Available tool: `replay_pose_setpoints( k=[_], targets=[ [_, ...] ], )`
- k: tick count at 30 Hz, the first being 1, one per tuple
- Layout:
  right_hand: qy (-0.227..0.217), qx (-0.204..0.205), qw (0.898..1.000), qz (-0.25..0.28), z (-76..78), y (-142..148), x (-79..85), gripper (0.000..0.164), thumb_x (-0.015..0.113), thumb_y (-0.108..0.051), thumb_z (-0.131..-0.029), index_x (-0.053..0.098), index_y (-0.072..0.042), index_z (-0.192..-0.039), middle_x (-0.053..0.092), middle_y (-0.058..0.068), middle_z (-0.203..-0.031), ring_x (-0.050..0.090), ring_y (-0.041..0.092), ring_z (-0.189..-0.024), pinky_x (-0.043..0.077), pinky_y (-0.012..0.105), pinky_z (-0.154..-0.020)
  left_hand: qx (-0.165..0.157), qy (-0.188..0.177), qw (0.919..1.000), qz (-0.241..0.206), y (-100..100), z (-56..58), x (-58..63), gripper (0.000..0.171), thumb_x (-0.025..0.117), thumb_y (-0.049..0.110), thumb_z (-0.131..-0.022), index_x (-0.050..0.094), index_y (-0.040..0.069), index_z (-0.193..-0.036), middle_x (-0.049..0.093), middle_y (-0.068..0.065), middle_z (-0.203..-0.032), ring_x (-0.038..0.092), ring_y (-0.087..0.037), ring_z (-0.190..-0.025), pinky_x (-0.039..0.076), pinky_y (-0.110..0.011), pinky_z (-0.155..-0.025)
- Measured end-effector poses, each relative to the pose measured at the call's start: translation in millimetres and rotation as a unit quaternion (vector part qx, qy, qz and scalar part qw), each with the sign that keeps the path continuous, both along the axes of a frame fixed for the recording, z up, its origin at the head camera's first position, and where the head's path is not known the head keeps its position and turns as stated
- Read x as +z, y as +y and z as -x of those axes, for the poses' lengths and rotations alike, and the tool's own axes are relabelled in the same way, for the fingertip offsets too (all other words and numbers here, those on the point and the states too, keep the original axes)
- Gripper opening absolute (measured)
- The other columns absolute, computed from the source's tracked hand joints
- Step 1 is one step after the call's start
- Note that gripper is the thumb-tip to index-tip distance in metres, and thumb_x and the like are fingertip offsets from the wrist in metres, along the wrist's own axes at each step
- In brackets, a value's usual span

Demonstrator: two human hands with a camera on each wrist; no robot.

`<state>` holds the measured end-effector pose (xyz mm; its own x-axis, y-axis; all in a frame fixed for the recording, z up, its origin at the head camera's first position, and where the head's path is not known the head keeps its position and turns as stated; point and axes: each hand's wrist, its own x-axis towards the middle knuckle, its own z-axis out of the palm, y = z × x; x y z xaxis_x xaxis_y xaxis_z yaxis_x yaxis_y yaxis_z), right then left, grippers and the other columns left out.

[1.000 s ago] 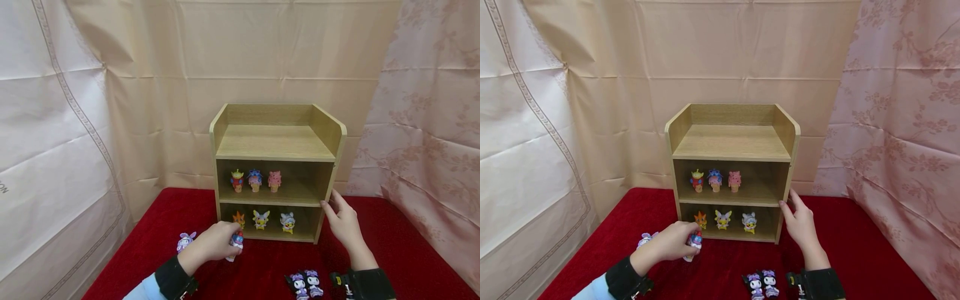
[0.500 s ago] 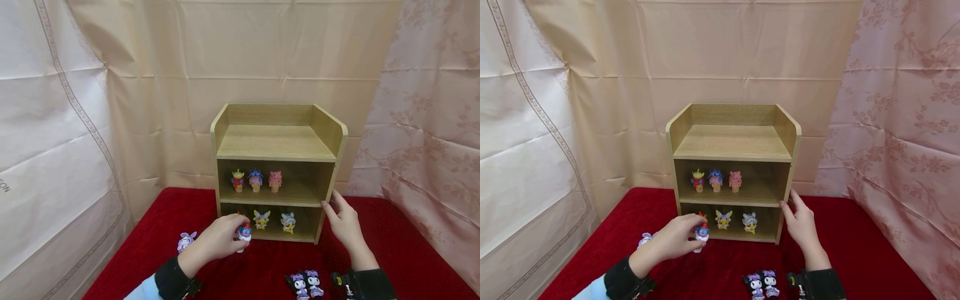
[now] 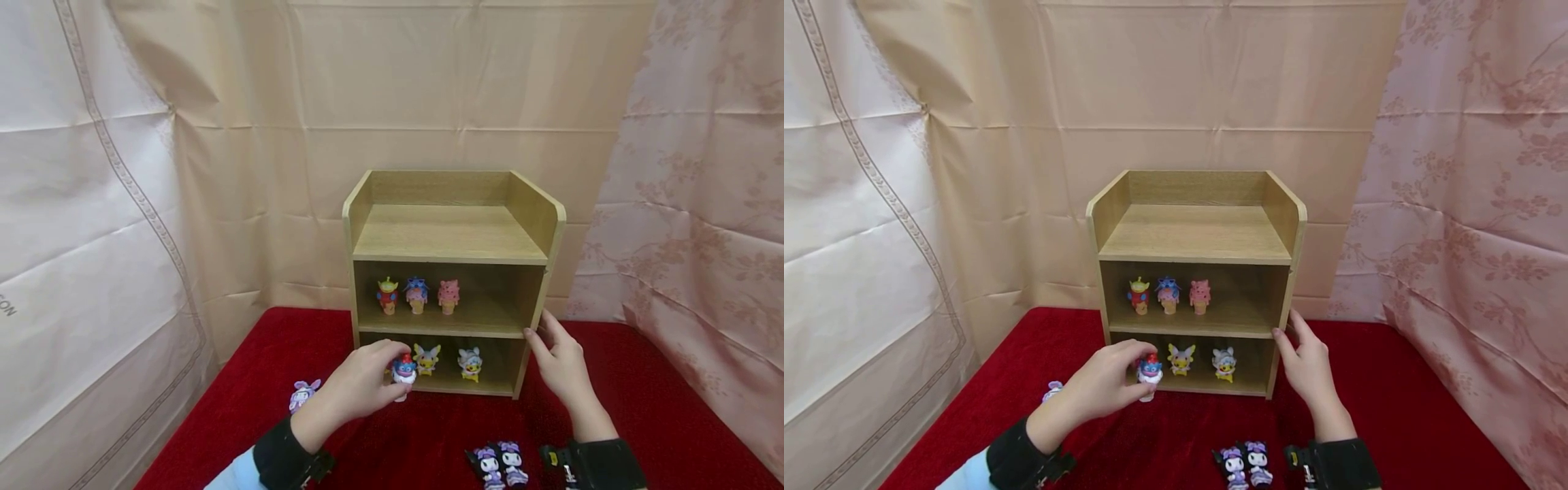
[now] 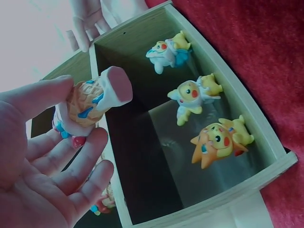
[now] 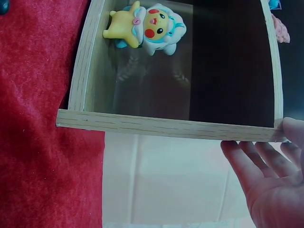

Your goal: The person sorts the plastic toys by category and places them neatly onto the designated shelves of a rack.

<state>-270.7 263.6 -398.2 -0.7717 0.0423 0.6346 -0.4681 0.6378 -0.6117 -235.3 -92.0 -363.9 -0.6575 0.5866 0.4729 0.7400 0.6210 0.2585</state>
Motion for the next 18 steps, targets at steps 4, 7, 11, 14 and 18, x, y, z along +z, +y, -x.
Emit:
replay_pose_setpoints(
  k=[4, 7, 11, 14, 18],
  targets=[
    [0.0, 0.001, 1.0, 0.0, -0.4, -0.7, 0.2, 0.051, 0.056, -0.016, -0.098, 0.039, -0.007, -0.145, 0.052, 0.025, -0.13, 0.053, 0.034, -0.112, 0.048, 0.056, -0.083, -0.001, 0.017, 0.9997, -0.017, 1.2, -0.7, 2.9, 0.048, 0.078, 0.031, -0.08, 0.059, 0.012, -0.119, 0.062, 0.002, -0.107, 0.055, -0.004, -0.088, 0.053, -0.022, -0.075],
    [-0.002, 0.001, 1.0, 0.0, -0.2, -0.7, 0.0, 0.051, 0.056, -0.017, -0.098, 0.039, -0.007, -0.145, 0.052, 0.025, -0.13, 0.053, 0.035, -0.112, 0.048, 0.056, -0.083, -0.002, 0.033, 0.999, -0.032, 3.2, -0.7, 5.5, 0.047, 0.079, 0.031, -0.08, 0.06, 0.01, -0.118, 0.062, 0.002, -0.106, 0.055, -0.004, -0.088, 0.053, -0.022, -0.075],
    [-0.002, 0.001, 1.0, 0.002, 0.0, -0.7, -0.3, 0.051, 0.057, -0.017, -0.098, 0.039, -0.008, -0.145, 0.052, 0.025, -0.129, 0.053, 0.035, -0.112, 0.048, 0.057, -0.083, -0.004, 0.043, 0.9979, -0.048, 6.3, -0.5, 9.8, 0.048, 0.079, 0.029, -0.079, 0.059, 0.011, -0.118, 0.061, 0.002, -0.108, 0.055, -0.004, -0.09, 0.053, -0.023, -0.077],
    [-0.003, 0.001, 1.0, 0.004, 0.0, -0.4, -0.3, 0.051, 0.056, -0.018, -0.098, 0.039, -0.008, -0.145, 0.052, 0.025, -0.129, 0.053, 0.035, -0.112, 0.047, 0.058, -0.084, -0.004, 0.049, 0.9974, -0.054, 8.6, 0.0, 12.4, 0.049, 0.079, 0.03, -0.079, 0.059, 0.012, -0.119, 0.061, 0.003, -0.109, 0.055, -0.003, -0.091, 0.053, -0.022, -0.077],
    [-0.004, 0.002, 1.0, 0.003, 0.0, -0.2, -0.4, 0.05, 0.056, -0.019, -0.098, 0.039, -0.007, -0.144, 0.053, 0.025, -0.129, 0.053, 0.034, -0.112, 0.047, 0.058, -0.084, -0.009, 0.058, 0.9963, -0.062, 11.2, 2.0, 14.6, 0.05, 0.078, 0.031, -0.08, 0.058, 0.01, -0.121, 0.061, 0.002, -0.109, 0.055, -0.002, -0.09, 0.053, -0.022, -0.075]
  ],
)
